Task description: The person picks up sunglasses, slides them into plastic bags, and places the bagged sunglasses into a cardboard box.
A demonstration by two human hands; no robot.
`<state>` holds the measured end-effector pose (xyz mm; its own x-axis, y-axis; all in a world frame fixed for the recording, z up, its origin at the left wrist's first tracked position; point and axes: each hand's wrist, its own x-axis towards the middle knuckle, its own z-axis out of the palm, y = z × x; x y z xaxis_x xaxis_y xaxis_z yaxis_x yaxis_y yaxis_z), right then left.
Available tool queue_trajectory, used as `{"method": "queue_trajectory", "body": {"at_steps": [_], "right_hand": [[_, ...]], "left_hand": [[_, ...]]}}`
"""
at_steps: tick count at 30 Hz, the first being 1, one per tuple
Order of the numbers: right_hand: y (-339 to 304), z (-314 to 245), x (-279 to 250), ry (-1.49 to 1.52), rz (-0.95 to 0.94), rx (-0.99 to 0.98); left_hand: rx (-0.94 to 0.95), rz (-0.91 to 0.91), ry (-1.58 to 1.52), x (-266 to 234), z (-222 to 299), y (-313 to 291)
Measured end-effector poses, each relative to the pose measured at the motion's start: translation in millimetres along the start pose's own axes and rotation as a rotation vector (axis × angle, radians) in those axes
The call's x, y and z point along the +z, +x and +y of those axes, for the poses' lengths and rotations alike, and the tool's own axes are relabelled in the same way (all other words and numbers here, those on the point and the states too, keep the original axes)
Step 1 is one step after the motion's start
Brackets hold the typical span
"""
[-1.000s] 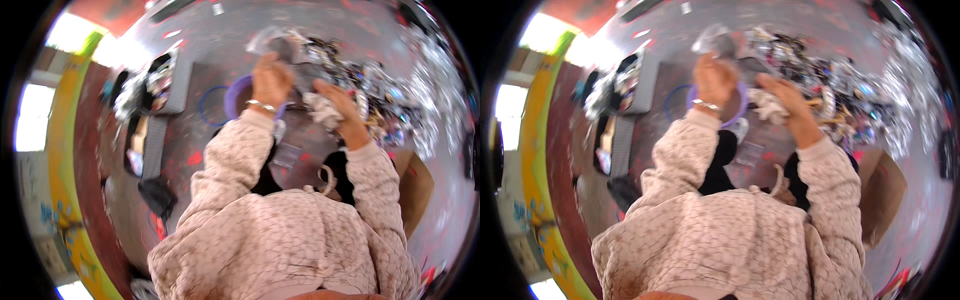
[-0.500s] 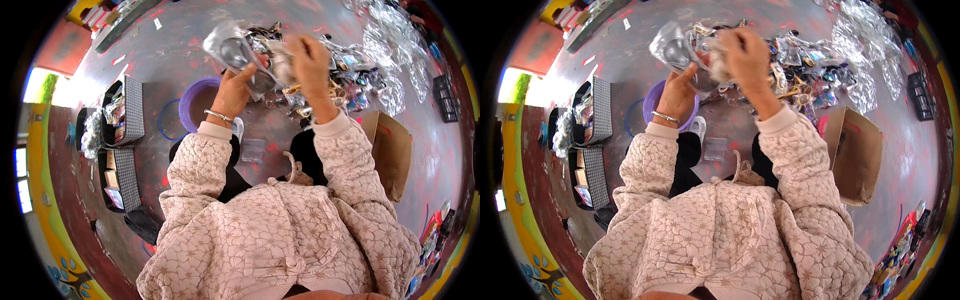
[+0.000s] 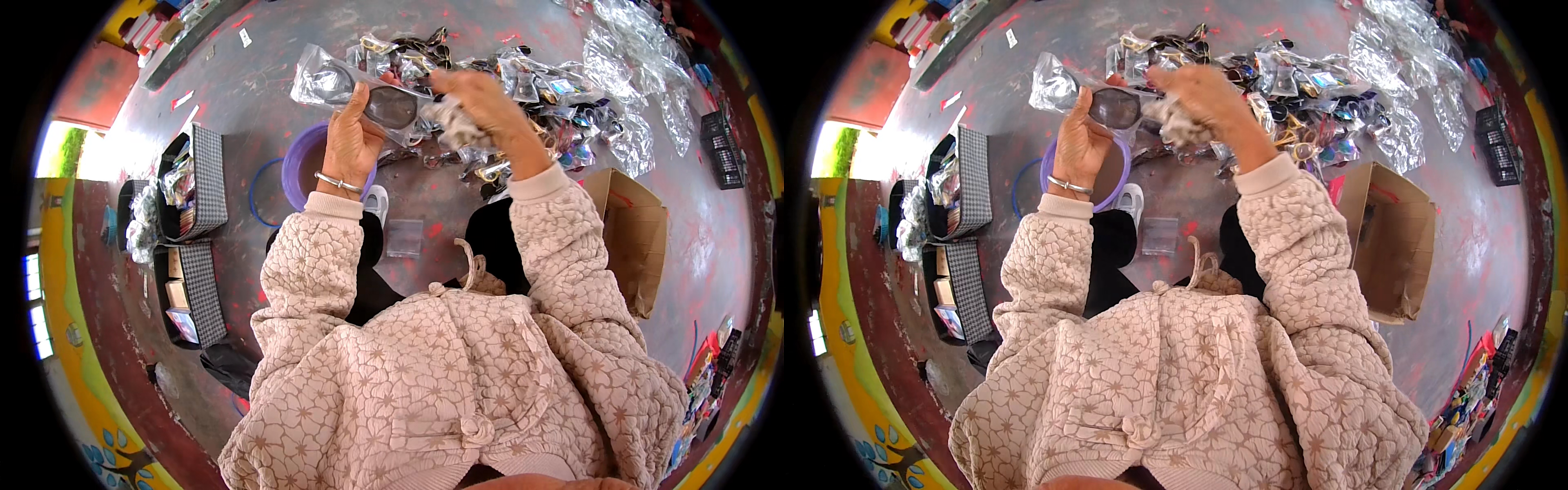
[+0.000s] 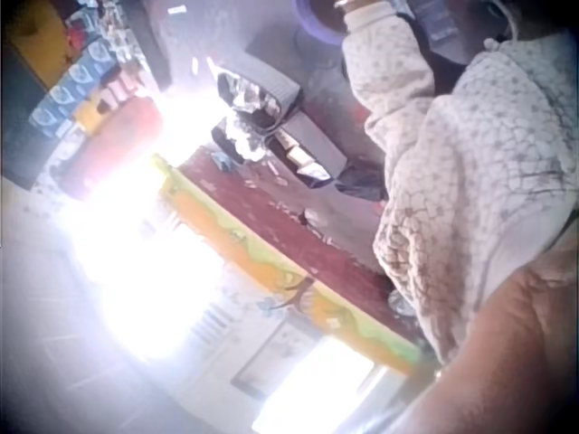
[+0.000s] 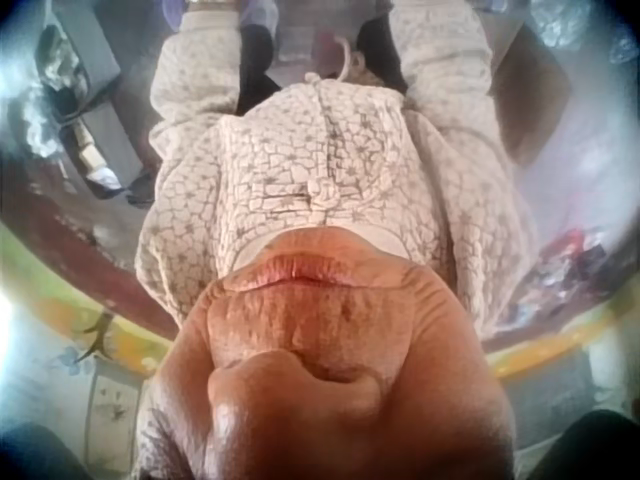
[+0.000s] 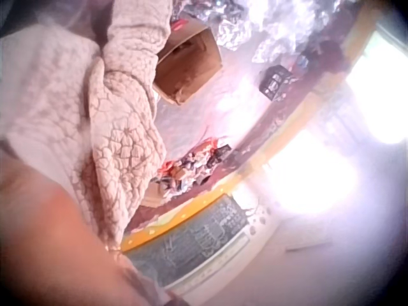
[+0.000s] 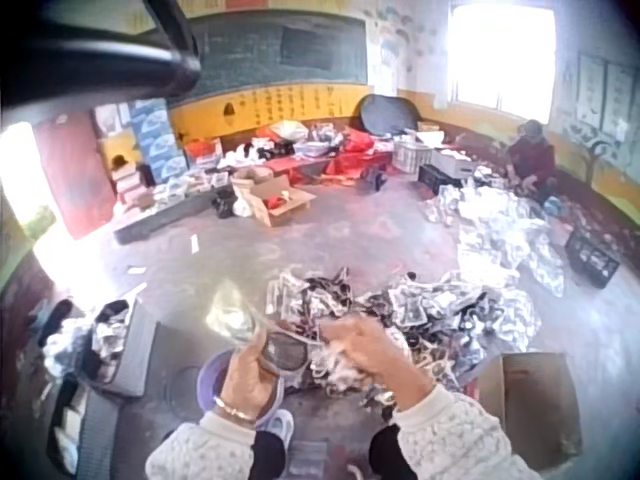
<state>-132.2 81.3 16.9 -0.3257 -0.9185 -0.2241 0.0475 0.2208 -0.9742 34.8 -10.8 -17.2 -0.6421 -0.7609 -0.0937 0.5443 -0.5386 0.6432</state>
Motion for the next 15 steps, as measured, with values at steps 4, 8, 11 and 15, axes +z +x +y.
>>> {"method": "queue_trajectory", "body": {"at_steps": [4, 8, 11, 15], "right_hand": [[-1.2, 11.7, 18.7, -0.149, 0.009, -0.105], [8.8, 8.4, 12.4, 0.028, 0.005, -0.216], [3.4, -4.8, -5.9, -0.219, -0.119, -0.291], [0.9, -13.8, -14.9, -0.369, -0.005, -0.241]], "left_hand": [[-0.038, -0.045, 0.038, -0.3, -4.7, -4.2], [-0.002, -0.154, -0.081, 19.2, 10.9, -5.5], [0.005, -0.314, -0.186, 28.7, 16.4, -15.0], [-0.112, -0.047, -0.132, 6.3, 11.0, -6.0]]}}
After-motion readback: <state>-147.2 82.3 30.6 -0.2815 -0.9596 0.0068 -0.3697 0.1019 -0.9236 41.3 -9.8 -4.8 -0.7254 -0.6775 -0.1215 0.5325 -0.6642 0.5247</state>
